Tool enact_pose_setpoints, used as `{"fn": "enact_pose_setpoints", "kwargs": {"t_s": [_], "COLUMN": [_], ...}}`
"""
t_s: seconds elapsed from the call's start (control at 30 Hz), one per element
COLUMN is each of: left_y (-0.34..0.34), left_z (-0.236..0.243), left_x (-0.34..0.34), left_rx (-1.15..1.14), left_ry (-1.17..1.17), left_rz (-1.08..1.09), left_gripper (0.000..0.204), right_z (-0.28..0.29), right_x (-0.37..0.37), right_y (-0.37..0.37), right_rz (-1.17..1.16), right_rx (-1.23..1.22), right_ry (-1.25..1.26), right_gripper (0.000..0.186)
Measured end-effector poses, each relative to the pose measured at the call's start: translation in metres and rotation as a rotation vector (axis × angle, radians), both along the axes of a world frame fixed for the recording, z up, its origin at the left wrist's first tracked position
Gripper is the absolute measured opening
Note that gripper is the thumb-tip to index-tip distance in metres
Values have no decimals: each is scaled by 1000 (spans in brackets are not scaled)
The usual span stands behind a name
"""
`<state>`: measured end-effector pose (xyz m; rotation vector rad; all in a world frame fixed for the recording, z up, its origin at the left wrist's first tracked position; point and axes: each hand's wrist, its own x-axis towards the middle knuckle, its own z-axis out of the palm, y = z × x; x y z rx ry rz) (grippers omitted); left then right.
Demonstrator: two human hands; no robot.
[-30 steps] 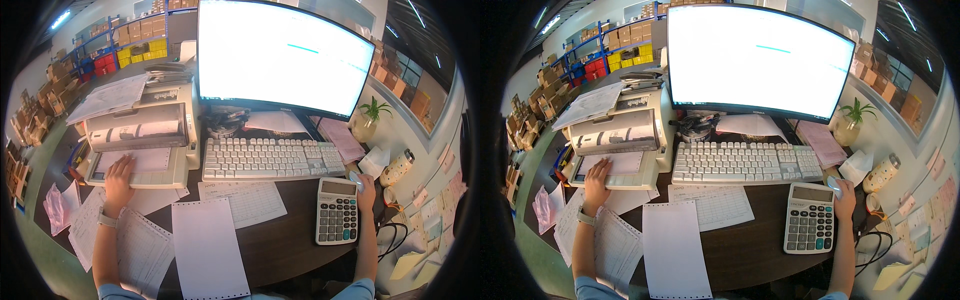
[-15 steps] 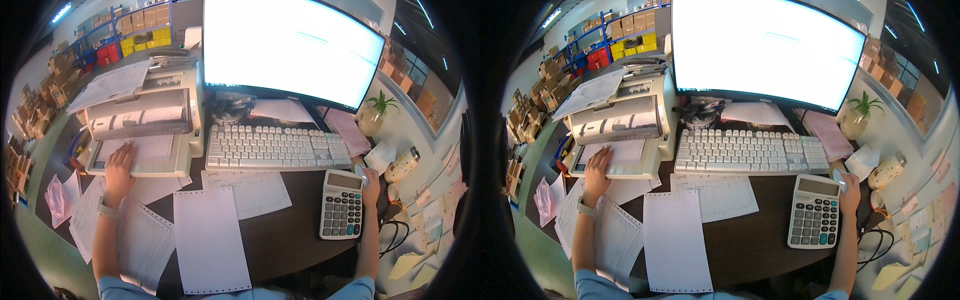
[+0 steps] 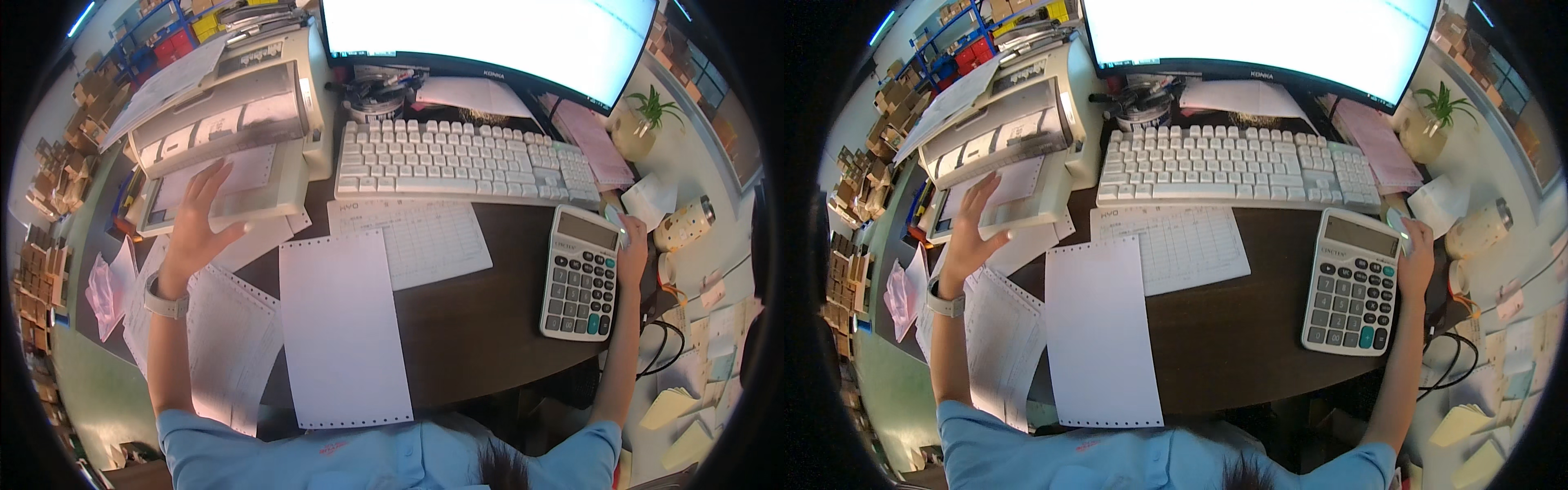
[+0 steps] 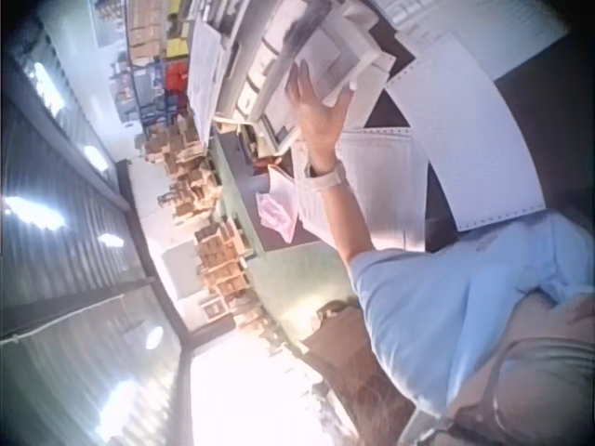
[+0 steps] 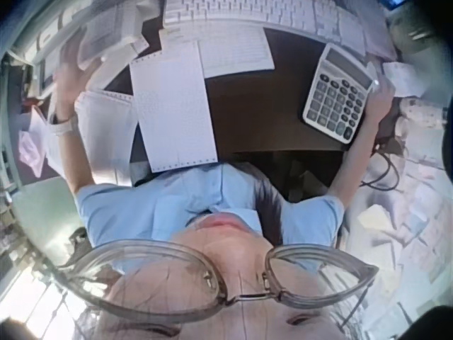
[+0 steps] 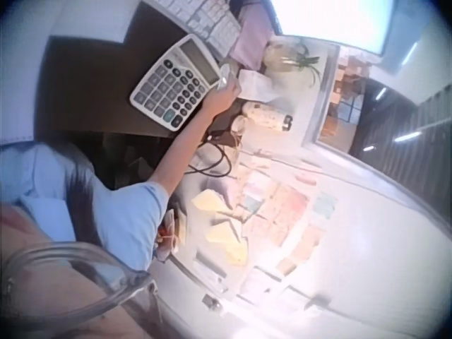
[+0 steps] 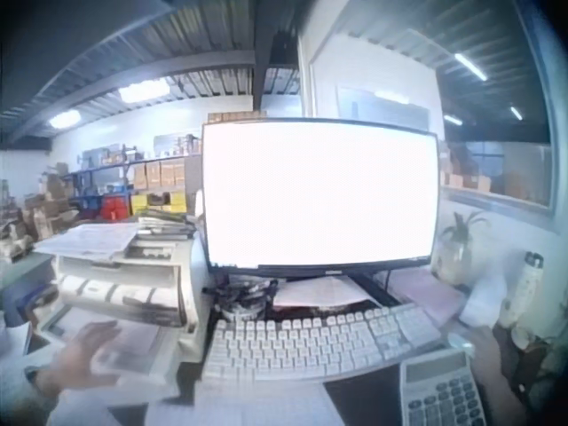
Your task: The person sits at a desk and processes multiple paper documents by feeding them into a scanner, typing on a keyboard, and using a calculator. They repeatedly pick up sheets, scan them, and organize the processed papers into separate stacks on the desk.
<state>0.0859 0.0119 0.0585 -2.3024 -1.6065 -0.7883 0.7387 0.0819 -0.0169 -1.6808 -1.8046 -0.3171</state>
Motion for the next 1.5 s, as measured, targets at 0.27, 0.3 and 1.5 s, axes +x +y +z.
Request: {"fn": "enact_pose_setpoints", "kwargs": {"t_s": [0.27,0.3,1.5], "left_y": [18,28,-19], "left_z": [-1,-18,25], "left_x": [179,192,257], "left_rx": [-565,-523,-709], "left_ry": [-205,-150,-1008], "left_rz": [-478,-483,-777], "left_gripper": [46,46,21], "right_z": [-3,-3,75], "right_x": [12,11,-213], "right_y": [4,4,-99], "right_rz": [21,23,947], "right_rx": [-30,-39,-125], "right_ry": [-2,16,823], "right_gripper": [38,38,20]}}
